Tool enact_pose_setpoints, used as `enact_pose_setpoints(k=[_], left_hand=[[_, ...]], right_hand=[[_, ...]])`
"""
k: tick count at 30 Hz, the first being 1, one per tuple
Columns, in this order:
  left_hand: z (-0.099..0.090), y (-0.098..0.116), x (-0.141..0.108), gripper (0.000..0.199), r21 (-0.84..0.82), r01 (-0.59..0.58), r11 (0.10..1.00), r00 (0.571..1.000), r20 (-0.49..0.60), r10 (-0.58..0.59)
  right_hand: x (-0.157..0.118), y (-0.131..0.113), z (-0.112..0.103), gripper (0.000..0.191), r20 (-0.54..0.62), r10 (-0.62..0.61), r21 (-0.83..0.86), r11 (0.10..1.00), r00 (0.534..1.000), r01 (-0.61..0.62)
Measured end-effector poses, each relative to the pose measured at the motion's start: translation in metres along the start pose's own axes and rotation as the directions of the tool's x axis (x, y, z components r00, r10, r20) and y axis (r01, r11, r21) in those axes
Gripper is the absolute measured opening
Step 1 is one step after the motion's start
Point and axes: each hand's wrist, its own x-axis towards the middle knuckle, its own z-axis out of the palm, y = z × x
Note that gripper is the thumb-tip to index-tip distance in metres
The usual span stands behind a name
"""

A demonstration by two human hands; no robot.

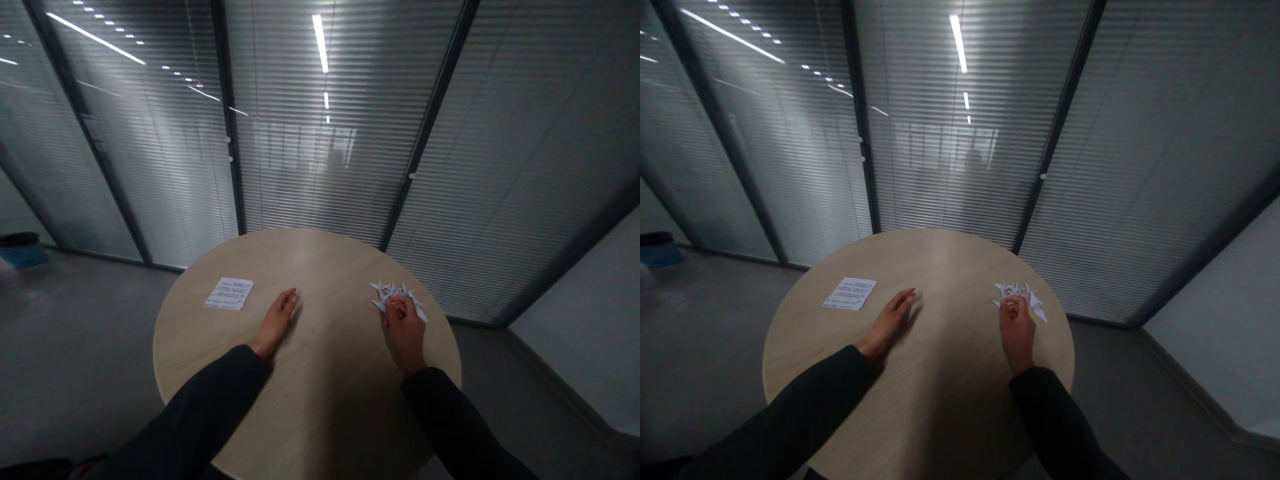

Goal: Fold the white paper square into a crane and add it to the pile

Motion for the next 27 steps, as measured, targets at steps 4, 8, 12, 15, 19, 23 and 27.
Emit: enact_pose_setpoints(k=[4, 8, 12, 15, 19, 23, 27], left_hand=[[-0.009, -0.005, 0.008, 0.038, 0.534, -0.181, 0.826, 0.983, 0.119, 0.139], [-0.016, -0.006, 0.007, 0.045, 0.824, -0.258, 0.504, 0.966, 0.216, 0.14], [-0.022, -0.003, 0.001, 0.052, 0.866, -0.297, 0.402, 0.954, 0.286, 0.09], [-0.024, -0.003, -0.002, 0.057, 0.854, -0.314, 0.415, 0.946, 0.319, 0.059], [-0.025, -0.005, -0.005, 0.059, 0.845, -0.306, 0.439, 0.945, 0.324, 0.035], [-0.025, -0.006, -0.007, 0.061, 0.848, -0.311, 0.43, 0.941, 0.337, 0.017], [-0.025, -0.005, -0.007, 0.063, 0.848, -0.32, 0.423, 0.934, 0.356, -0.006]], right_hand=[[-0.009, -0.011, 0.028, 0.028, 0.253, -0.223, -0.121, 0.958, 0.941, 0.26], [-0.017, -0.011, 0.056, 0.038, 0.462, -0.422, -0.138, 0.835, 0.78, 0.533], [-0.028, -0.011, 0.07, 0.042, 0.63, -0.341, -0.317, 0.707, 0.698, 0.632], [-0.035, -0.014, 0.072, 0.046, 0.702, -0.206, -0.415, 0.659, 0.681, 0.627], [-0.039, -0.017, 0.07, 0.049, 0.729, -0.125, -0.453, 0.65, 0.673, 0.611], [-0.04, -0.019, 0.069, 0.05, 0.739, -0.117, -0.451, 0.646, 0.663, 0.616], [-0.04, -0.02, 0.068, 0.051, 0.749, -0.098, -0.451, 0.648, 0.655, 0.613]])
